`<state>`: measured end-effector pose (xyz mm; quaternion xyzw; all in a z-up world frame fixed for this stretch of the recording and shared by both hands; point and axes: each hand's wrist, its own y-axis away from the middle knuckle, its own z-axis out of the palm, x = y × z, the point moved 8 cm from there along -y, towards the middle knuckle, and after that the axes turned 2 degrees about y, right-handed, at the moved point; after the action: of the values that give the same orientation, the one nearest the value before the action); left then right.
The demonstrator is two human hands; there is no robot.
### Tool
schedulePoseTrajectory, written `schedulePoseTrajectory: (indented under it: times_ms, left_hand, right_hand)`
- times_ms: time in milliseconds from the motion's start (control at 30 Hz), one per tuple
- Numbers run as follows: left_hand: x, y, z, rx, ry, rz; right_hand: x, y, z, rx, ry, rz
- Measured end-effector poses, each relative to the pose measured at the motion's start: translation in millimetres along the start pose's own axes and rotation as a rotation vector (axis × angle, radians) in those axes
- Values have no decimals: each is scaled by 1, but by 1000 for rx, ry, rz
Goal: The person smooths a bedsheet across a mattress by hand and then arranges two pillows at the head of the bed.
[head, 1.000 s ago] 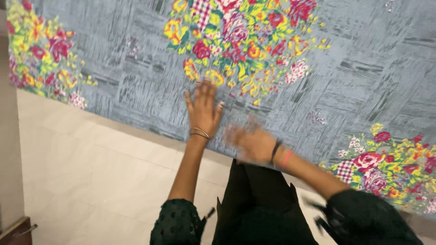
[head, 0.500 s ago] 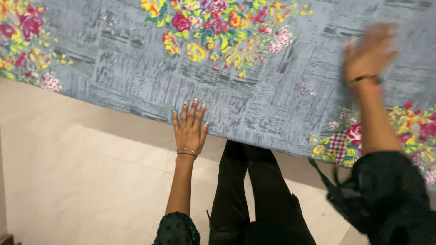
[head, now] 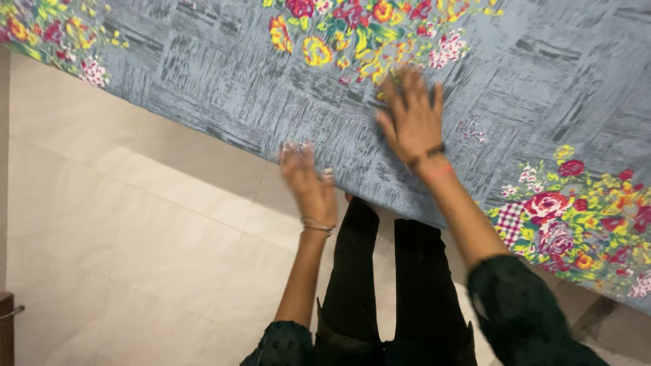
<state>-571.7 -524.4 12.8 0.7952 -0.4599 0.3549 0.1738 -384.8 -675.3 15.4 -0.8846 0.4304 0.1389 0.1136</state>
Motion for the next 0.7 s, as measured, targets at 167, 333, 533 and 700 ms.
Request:
schedulePoseTrajectory:
  times_ms: [167, 333, 533, 700]
  left_hand:
    - [67, -24, 41, -294, -9, 208]
    - [77, -55, 59, -386, 10, 296]
    - [102, -59, 79, -348, 15, 260]
    - [156, -51, 142, -473, -99, 346]
  right_hand:
    - [-105, 29, 66, -317, 38, -346]
    - [-64, 122, 28, -367, -190, -732]
    - [280, 44, -99, 100, 244, 300]
    - [360, 55, -88, 125, 180, 579]
